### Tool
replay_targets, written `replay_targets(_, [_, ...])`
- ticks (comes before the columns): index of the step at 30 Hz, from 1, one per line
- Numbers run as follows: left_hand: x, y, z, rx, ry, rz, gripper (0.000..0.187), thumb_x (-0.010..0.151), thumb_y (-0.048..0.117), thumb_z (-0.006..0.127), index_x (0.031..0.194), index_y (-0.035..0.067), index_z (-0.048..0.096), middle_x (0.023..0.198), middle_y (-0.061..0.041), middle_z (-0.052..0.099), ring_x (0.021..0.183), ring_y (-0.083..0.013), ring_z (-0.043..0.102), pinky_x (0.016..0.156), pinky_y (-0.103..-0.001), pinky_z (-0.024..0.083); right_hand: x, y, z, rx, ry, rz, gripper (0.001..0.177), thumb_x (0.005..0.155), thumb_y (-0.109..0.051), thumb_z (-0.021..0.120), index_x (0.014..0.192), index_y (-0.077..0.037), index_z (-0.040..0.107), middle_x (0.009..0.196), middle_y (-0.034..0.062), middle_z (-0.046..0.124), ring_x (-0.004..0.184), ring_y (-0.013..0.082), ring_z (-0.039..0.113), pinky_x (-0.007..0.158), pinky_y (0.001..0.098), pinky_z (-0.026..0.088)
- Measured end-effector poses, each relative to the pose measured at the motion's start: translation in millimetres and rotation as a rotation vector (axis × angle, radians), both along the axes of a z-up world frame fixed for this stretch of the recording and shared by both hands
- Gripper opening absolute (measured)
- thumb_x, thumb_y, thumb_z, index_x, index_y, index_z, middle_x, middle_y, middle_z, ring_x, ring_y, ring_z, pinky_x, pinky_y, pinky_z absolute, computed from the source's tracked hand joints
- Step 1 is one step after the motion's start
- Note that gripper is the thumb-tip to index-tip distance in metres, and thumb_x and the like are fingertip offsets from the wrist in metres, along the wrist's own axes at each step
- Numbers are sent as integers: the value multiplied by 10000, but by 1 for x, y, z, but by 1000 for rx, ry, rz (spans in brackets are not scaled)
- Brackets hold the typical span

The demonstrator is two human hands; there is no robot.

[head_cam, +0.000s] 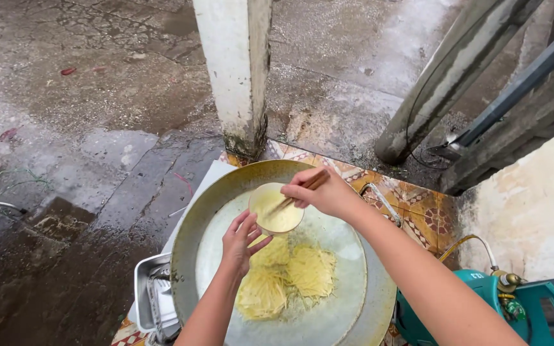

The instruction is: The person uses chopsticks to transfer noodles from a large wok into a small bowl. They then move to a nearby table to add corn and a yellow liquid to the bowl before returning to the wok to repeat the process.

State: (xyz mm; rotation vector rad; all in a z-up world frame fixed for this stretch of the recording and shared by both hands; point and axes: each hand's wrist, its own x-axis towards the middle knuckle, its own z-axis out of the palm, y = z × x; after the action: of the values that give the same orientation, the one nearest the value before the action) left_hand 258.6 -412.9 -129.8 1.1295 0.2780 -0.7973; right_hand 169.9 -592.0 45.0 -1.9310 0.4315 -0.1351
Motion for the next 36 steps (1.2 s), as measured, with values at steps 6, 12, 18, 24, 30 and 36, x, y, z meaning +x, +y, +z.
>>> replay_targets(6, [11, -20, -15, -31, -15, -10, 624, 884, 306, 761, 1437, 132, 530, 1021, -121, 511, 980, -284, 652, 899, -564, 624, 10, -28, -17, -34, -81, -20, 122, 869, -217, 818, 873, -99, 791, 680, 102, 740, 679, 124, 706, 723, 259, 616])
replay_targets(12, [43, -4, -9, -27, -66, 7, 542, 871, 285, 776, 1363, 159, 589, 966, -103, 562, 944, -278, 691, 901, -568, 624, 28, -39, 14, -332, 21, 119, 176, 864, -264, 806, 789, -107, 782, 586, 140, 714, 564, 232, 722, 611, 317, 597])
replay_targets(18, [57, 10, 17, -12, -122, -7, 513, 882, 278, 760, 1356, 153, 610, 1012, -117, 626, 982, -283, 703, 900, -570, 623, 59, -49, -12, -268, -146, 65, 242, 938, -313, 773, 796, -117, 767, 597, 94, 709, 534, 142, 681, 544, 277, 584])
replay_targets(24, [47, -20, 1, 152, -224, 13, 567, 796, 191, 876, 1307, 124, 638, 963, -119, 601, 857, -228, 659, 732, -520, 680, 19, -41, -39, 93, -211, -257, 188, 970, -180, 694, 924, -3, 735, 821, 244, 762, 628, 261, 764, 559, 332, 662])
replay_targets(30, [25, -67, -39, 396, -371, -108, 868, 670, 235, 994, 1376, 195, 489, 943, -141, 620, 819, -254, 728, 614, -447, 694, -15, -51, -122, 435, -234, -599, 301, 998, -267, 684, 944, 29, 700, 911, 247, 755, 661, 307, 764, 579, 355, 693])
replay_targets(36, [4, -100, -26, 652, -743, -351, 930, 619, 286, 977, 1359, 235, 416, 1068, -88, 621, 1096, -299, 651, 956, -467, 551, -29, -57, -176, 526, -343, -775, 292, 1008, -266, 673, 975, 24, 663, 954, 221, 727, 705, 327, 766, 639, 372, 697])
